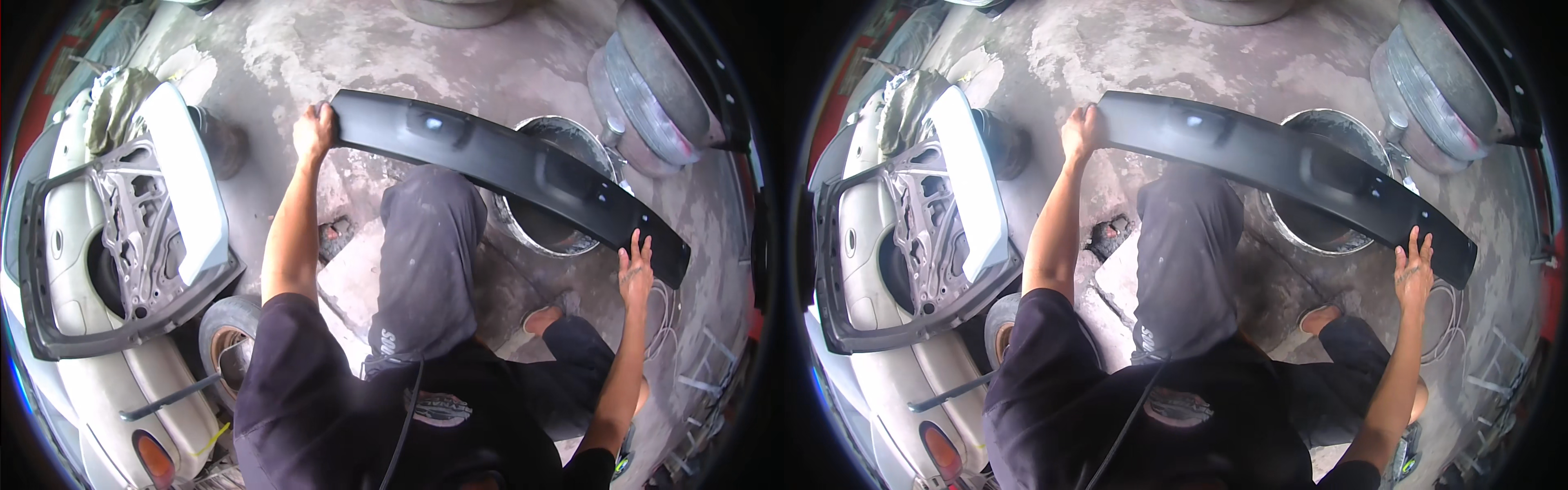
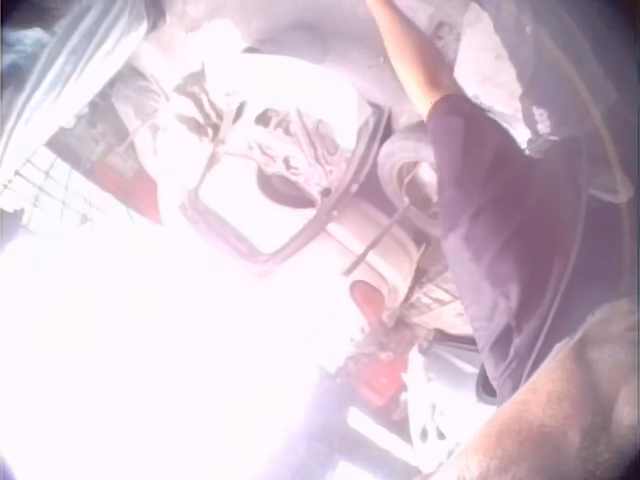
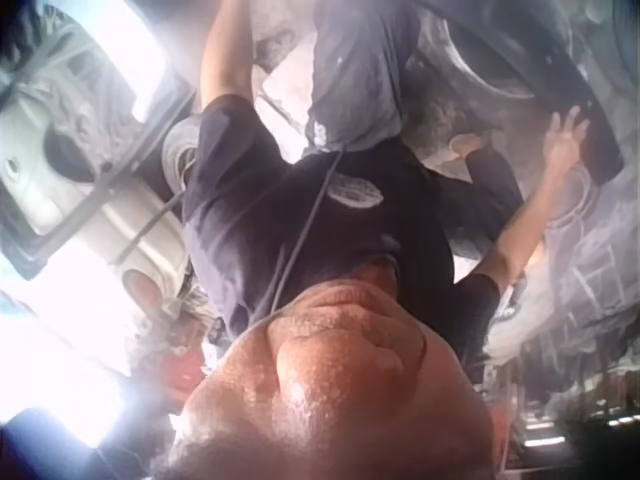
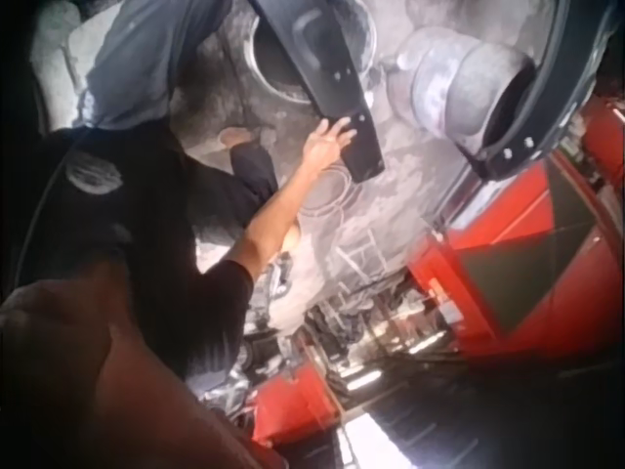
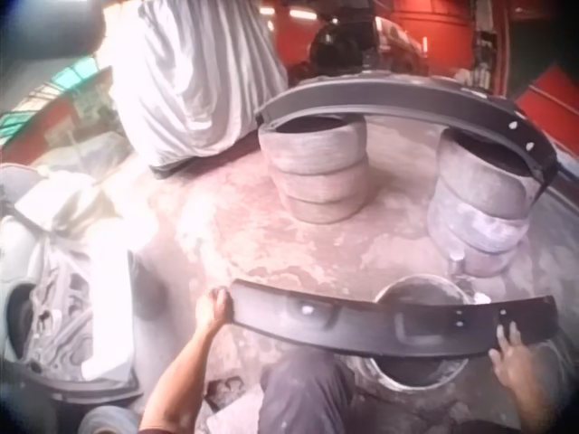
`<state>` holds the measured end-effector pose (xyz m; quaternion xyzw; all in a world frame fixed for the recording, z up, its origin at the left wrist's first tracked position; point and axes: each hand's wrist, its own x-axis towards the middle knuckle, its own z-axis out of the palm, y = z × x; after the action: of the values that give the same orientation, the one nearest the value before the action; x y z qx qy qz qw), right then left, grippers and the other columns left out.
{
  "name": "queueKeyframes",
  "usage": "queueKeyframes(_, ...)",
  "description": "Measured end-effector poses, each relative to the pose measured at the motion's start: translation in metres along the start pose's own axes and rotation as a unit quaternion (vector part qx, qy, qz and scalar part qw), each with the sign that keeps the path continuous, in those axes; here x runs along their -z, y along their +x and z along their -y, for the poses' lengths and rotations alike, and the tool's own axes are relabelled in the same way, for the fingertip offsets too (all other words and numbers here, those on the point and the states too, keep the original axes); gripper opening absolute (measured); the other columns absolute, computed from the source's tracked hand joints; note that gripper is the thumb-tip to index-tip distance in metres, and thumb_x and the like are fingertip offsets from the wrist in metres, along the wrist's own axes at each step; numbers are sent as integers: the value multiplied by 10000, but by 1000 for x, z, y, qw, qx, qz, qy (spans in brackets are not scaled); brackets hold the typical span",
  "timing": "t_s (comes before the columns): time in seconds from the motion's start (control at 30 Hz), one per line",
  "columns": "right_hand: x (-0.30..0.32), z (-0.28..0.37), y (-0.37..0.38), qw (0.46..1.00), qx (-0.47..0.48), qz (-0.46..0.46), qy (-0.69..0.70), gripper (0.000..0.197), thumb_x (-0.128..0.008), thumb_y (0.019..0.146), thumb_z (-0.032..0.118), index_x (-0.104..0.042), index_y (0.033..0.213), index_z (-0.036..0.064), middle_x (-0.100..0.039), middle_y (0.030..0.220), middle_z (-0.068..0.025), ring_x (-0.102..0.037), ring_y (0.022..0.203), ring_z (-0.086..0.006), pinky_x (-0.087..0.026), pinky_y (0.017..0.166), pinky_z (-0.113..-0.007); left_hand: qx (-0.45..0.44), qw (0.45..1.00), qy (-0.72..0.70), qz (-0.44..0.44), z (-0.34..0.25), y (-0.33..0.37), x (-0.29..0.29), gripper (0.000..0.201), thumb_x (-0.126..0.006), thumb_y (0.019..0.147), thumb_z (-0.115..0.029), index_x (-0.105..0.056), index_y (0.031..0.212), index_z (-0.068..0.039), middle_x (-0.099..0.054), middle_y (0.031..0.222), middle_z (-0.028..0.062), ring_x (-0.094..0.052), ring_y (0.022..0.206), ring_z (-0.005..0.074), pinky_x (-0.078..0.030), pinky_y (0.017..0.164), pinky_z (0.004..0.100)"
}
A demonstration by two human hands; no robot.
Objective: The person sits on the floor and wipes a black car bumper with a cloth, cleaning both the front and back surfaces. They then stand up, move the bumper, and walk toward a red car where another person is working.
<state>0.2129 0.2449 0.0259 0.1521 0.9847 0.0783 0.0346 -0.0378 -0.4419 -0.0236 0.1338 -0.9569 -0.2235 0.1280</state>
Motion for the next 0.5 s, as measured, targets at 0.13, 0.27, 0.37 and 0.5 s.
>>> queueKeyframes(0.13,-1,-2,2,1000,8,-1,-1,583,-539,1044,386,-386,1590,248,-360,1610,-243,-493,1354,-503,-508,1028,-536,107,991,-58,-51,20,-24,-4,518,-486,1034,-465,-657,1007,23,-710,902,310,-701,905,472,-541,833,507)
queueKeyframes(0.27,3,-2,5,999,31,-19,-5,583,-566,1030,384,-418,1573,230,-405,1570,-276,-517,1328,-506,-510,1029,-524,79,990,-90,-79,40,-41,-11,583,-469,1041,-504,-667,1020,44,-710,951,316,-693,945,487,-520,881,523)
queueKeyframes(0.37,17,0,6,999,45,-6,20,588,-588,1018,383,-435,1561,218,-432,1541,-298,-529,1310,-513,-509,1033,-517,137,987,-78,-8,55,-50,-4,580,-499,1023,-498,-683,1025,53,-707,1000,322,-683,1014,477,-506,925,522)
queueKeyframes(0.5,55,34,0,989,90,-56,104,529,-679,962,333,-578,1448,148,-537,1462,-264,-540,1331,-418,-458,1097,-456,119,990,-79,-19,37,-71,44,593,-598,963,-477,-695,1091,94,-729,909,276,-714,930,419,-526,883,474)
